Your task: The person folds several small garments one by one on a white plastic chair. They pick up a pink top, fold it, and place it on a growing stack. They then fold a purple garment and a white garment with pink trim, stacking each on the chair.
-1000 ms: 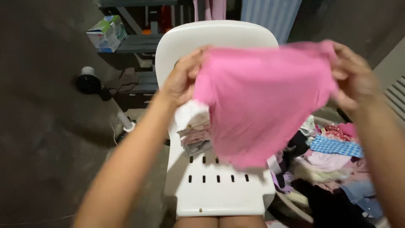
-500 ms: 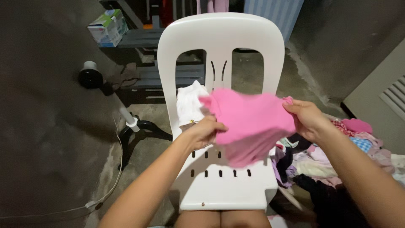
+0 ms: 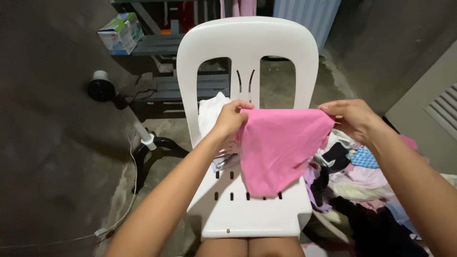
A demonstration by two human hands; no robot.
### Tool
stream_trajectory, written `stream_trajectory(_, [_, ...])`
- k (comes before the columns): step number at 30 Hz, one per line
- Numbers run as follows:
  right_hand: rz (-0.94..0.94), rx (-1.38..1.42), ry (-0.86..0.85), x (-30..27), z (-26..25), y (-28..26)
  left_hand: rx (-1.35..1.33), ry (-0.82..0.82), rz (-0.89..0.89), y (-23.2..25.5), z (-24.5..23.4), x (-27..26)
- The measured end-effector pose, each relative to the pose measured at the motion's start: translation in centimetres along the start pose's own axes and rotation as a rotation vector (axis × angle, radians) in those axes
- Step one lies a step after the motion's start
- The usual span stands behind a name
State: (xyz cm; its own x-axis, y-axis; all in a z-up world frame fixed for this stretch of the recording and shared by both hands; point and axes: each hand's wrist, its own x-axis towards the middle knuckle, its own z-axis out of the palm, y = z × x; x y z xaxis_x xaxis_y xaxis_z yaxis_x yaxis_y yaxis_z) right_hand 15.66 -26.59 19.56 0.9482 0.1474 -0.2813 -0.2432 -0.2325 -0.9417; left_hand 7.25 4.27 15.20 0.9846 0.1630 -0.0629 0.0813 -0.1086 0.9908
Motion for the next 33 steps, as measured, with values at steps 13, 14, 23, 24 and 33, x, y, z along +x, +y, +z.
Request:
stream_trajectory(13, [0.039,-0.285,-0.234,4.5,-1.6,-2.2,0.356,0.14,0.15,0.2,-0.1,4.0])
stream_trajectory(14, [0.045,-0.333,-0.223,5.0,-1.6,-2.2,0.459,0.152,0.2,-0.1,0.0,4.2])
stream_trajectory(23, [-0.144,-0.585,-0.068,6.5,-0.5,-0.5,1.121,0.11,0.25,0.0,1.4,5.4])
stream_trajectory(24, [-0.186,-0.675,-0.017,6.4,-0.5,-0.6,1.113,0.092,0.235,0.7,1.6,5.4])
stream_trajectory(33, [-0.503,-0.742,0.17,3.4,-3.5,2.4,0.715,0.215,0.436,0.9,0.6,-1.7])
